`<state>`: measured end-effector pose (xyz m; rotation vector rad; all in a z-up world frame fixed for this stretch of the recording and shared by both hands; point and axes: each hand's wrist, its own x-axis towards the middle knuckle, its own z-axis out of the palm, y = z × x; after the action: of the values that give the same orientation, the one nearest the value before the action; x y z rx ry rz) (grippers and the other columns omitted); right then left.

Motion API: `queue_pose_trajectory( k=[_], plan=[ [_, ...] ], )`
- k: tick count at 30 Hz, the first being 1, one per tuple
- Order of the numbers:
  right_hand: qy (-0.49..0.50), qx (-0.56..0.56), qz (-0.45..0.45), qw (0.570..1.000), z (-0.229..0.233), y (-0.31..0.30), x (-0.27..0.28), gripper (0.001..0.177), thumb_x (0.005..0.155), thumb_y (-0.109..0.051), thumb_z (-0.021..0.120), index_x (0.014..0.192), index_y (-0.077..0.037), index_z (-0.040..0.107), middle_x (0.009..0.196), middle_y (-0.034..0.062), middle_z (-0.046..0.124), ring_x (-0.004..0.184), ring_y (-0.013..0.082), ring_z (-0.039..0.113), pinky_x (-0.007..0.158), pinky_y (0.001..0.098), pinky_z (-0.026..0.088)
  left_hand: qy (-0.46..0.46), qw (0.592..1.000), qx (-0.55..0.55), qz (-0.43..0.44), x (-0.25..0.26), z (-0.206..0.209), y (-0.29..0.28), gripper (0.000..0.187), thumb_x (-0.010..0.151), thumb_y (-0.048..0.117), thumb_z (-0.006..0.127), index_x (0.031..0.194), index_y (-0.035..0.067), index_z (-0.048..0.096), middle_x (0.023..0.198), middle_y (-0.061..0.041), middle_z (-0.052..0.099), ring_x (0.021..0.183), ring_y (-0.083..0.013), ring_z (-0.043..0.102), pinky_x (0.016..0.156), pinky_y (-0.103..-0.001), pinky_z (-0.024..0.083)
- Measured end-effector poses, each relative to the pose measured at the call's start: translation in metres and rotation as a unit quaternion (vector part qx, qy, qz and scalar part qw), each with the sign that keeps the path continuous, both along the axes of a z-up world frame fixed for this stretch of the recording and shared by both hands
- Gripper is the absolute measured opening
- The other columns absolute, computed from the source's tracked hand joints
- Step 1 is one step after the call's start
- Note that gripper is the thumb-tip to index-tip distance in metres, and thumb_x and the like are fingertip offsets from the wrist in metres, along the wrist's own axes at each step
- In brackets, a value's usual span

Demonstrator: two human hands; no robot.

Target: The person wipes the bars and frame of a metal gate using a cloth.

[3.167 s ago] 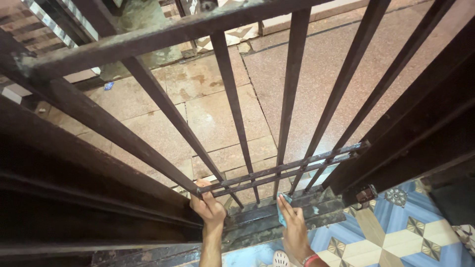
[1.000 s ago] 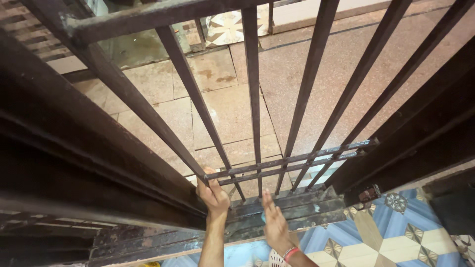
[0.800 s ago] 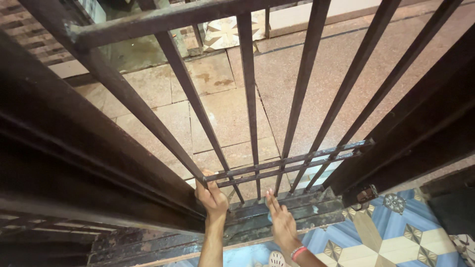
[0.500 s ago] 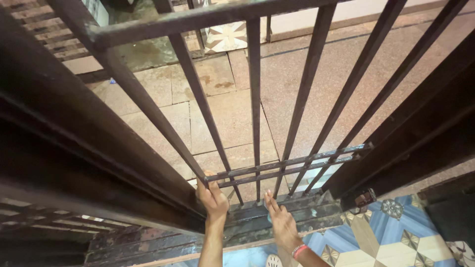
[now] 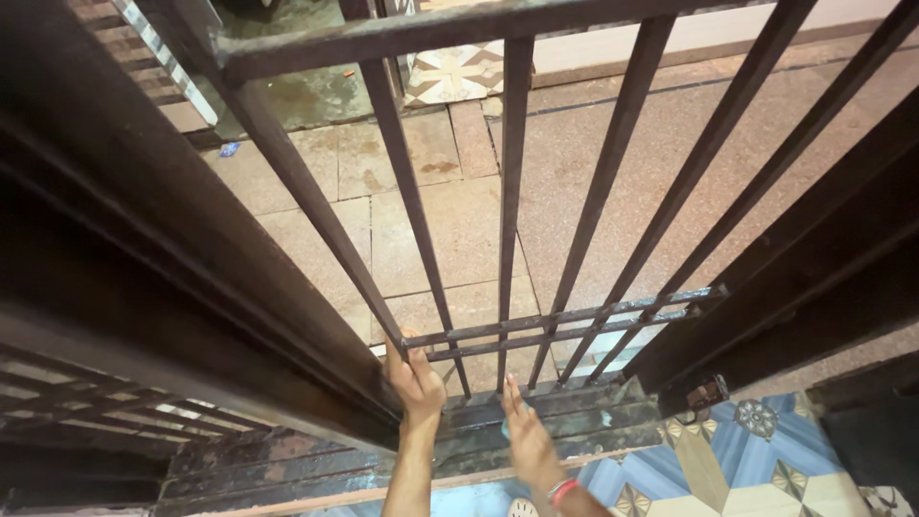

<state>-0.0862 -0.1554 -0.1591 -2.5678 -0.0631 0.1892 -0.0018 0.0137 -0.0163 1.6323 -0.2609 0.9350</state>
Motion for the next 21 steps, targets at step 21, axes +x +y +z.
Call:
queue_pose_trajectory(
  k=[21],
  plan=[
    [-0.099, 0.136, 0.128, 0.977, -0.009, -0.048, 0.0, 0.099, 0.067, 0.019, 0.048, 0.159, -0.003, 0.017, 0.168, 0.0182, 0.018, 0.15, 0.0296, 0.031, 0.119, 0.0342, 0.033, -0.006, 1.0, 0.001, 0.005, 0.002, -0.003, -0.003, 0.026, 0.108, 0.022, 0.043, 0.102, 0.0, 0.055, 0.075, -0.006, 0.052, 0.064, -0.0161, 0.05, 0.059, -0.031, 0.04]
  ],
)
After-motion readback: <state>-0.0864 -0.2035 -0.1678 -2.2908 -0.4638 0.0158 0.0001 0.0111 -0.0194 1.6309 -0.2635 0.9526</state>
